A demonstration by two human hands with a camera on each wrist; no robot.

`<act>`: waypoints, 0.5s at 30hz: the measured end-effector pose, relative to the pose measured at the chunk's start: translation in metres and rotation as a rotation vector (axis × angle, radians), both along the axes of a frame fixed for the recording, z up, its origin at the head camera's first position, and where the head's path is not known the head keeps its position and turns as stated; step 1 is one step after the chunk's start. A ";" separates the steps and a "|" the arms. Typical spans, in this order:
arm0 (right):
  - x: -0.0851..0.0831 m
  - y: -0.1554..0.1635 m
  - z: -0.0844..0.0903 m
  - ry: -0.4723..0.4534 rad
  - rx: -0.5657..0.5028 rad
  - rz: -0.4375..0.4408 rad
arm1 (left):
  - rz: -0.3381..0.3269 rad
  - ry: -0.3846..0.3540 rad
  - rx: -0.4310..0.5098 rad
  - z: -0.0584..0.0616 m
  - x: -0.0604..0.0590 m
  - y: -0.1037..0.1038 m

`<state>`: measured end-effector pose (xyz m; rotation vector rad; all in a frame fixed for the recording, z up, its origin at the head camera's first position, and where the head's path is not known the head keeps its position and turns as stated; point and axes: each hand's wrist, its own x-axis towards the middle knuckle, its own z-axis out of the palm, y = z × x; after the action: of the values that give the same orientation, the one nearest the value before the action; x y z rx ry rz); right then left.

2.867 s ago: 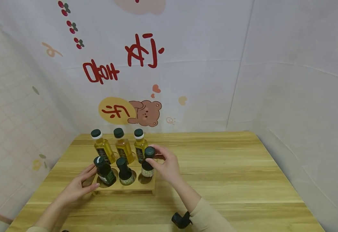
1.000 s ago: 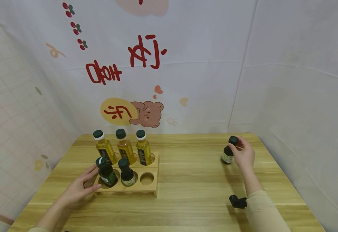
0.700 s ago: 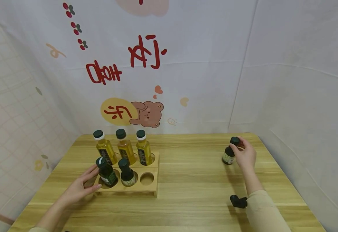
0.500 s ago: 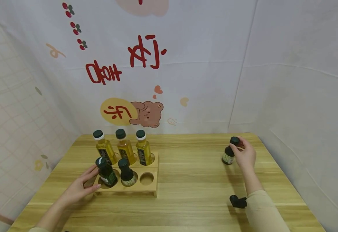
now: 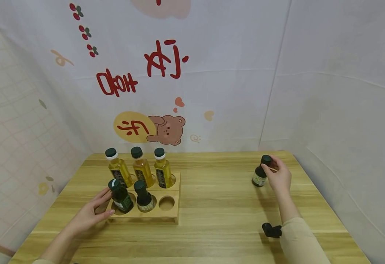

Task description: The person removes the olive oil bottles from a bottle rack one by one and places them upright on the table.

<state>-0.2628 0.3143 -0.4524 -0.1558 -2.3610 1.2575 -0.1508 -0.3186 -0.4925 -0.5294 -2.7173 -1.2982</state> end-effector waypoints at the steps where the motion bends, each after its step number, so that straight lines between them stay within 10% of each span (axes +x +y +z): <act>1: 0.001 0.000 0.000 0.002 -0.005 0.001 | 0.000 0.001 -0.001 0.000 0.000 0.000; 15: 0.017 0.001 -0.001 0.082 -0.009 -0.012 | 0.007 0.002 -0.011 -0.001 0.000 -0.001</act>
<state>-0.2458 0.3150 -0.4533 -0.1190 -2.2824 1.2450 -0.1510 -0.3192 -0.4936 -0.5216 -2.7243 -1.2809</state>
